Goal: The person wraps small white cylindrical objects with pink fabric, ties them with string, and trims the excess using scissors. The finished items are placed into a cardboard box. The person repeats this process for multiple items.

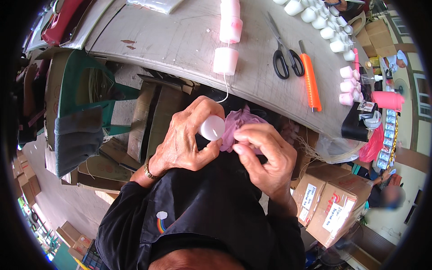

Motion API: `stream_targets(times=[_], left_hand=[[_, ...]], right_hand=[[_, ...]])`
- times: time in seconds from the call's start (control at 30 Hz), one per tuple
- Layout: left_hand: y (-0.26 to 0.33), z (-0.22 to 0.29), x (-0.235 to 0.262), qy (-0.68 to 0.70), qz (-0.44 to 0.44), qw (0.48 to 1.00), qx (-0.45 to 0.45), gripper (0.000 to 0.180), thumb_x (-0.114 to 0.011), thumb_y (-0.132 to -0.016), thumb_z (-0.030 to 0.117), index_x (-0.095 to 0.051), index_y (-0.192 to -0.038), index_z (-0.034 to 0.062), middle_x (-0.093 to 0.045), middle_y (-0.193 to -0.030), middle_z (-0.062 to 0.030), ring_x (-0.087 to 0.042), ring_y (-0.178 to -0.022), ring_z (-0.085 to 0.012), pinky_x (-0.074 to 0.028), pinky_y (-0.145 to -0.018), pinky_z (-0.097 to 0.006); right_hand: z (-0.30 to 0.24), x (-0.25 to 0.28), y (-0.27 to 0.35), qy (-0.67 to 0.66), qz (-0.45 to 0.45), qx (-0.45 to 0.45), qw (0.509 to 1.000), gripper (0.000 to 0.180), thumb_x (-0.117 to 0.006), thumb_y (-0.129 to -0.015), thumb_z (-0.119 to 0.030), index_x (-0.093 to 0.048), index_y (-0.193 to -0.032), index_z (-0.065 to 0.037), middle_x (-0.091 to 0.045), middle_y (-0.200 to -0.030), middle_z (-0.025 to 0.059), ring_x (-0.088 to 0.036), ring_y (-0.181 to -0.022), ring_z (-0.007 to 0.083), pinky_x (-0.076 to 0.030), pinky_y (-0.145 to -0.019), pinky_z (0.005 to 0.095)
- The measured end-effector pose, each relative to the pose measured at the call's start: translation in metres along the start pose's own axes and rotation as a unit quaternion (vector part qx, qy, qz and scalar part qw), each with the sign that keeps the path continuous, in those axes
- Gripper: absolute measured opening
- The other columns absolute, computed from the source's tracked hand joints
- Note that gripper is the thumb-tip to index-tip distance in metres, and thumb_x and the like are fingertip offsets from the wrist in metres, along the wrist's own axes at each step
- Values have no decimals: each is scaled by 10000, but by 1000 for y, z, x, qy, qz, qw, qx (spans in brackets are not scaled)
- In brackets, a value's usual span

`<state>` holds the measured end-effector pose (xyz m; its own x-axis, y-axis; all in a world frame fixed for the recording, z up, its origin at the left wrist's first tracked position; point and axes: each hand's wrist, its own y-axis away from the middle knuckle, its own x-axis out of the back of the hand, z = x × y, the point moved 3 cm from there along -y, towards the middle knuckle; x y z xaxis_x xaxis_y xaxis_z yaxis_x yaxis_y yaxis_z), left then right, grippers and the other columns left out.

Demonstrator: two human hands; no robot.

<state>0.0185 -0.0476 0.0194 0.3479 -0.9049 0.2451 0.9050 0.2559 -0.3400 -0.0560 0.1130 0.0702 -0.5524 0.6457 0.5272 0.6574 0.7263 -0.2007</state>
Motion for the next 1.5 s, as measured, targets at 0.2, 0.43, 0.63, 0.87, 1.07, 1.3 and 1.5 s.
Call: stream_targets(times=[0.2, 0.43, 0.63, 0.87, 1.07, 1.3, 1.5], left_hand=[[3, 3, 2, -22, 6, 1000, 16, 331, -691, -654, 87, -547, -946, 29, -575, -838, -130, -604, -704, -337, -497, -600, -387], [3, 1, 1, -70, 17, 997, 17, 314, -700, -642, 89, -562, -918, 35, -580, -820, -122, -609, -684, -340, -502, -587, -380], [5, -2, 3, -30, -3, 999, -10, 316, -631, -594, 63, -555, -900, 39, -534, -744, -148, -557, -615, -368, -463, -518, -428], [5, -7, 5, 6, 9, 1000, 11, 325, -592, -547, 43, -568, -870, 19, -567, -773, -127, -577, -660, -327, -473, -581, -360], [2, -7, 6, 44, 19, 999, 23, 319, -599, -576, 38, -565, -892, 13, -598, -824, -137, -608, -718, -324, -491, -632, -355], [4, -11, 7, 73, 37, 991, 105, 243, -609, -667, 53, -569, -903, 8, -594, -856, -84, -592, -773, -191, -476, -712, -297], [1, -9, 3, 42, 61, 995, 70, 268, -609, -659, 36, -562, -921, 4, -594, -877, -90, -590, -799, -188, -468, -761, -291]], right_hand=[[-19, -20, -23, 63, -41, 111, 991, 215, -758, -727, 48, -636, -898, 5, -642, -861, 102, -646, -691, 189, -530, -577, 282], [-17, -22, -26, 87, -37, 115, 989, 181, -734, -735, 64, -616, -855, -4, -627, -802, 101, -637, -656, 211, -521, -560, 300], [-16, -25, -33, 82, -92, 96, 988, 166, -694, -762, 68, -604, -867, -24, -606, -759, 82, -611, -623, 217, -496, -563, 326], [-10, -27, -36, 20, -88, 89, 992, 219, -695, -726, 80, -628, -912, -14, -604, -768, 100, -618, -661, 236, -502, -598, 333], [-10, -30, -31, 67, -5, 222, 973, 303, -711, -658, 67, -704, -951, -12, -617, -815, 86, -615, -681, 225, -501, -595, 319], [0, -30, -25, 106, -34, 217, 970, 404, -619, -761, 12, -684, -1156, -47, -634, -932, 121, -620, -779, 248, -505, -685, 352], [36, 58, -68, 324, 146, 39, 934, 408, -623, -852, -86, -592, -1257, -47, -651, -1075, 152, -637, -965, 309, -498, -858, 397]])
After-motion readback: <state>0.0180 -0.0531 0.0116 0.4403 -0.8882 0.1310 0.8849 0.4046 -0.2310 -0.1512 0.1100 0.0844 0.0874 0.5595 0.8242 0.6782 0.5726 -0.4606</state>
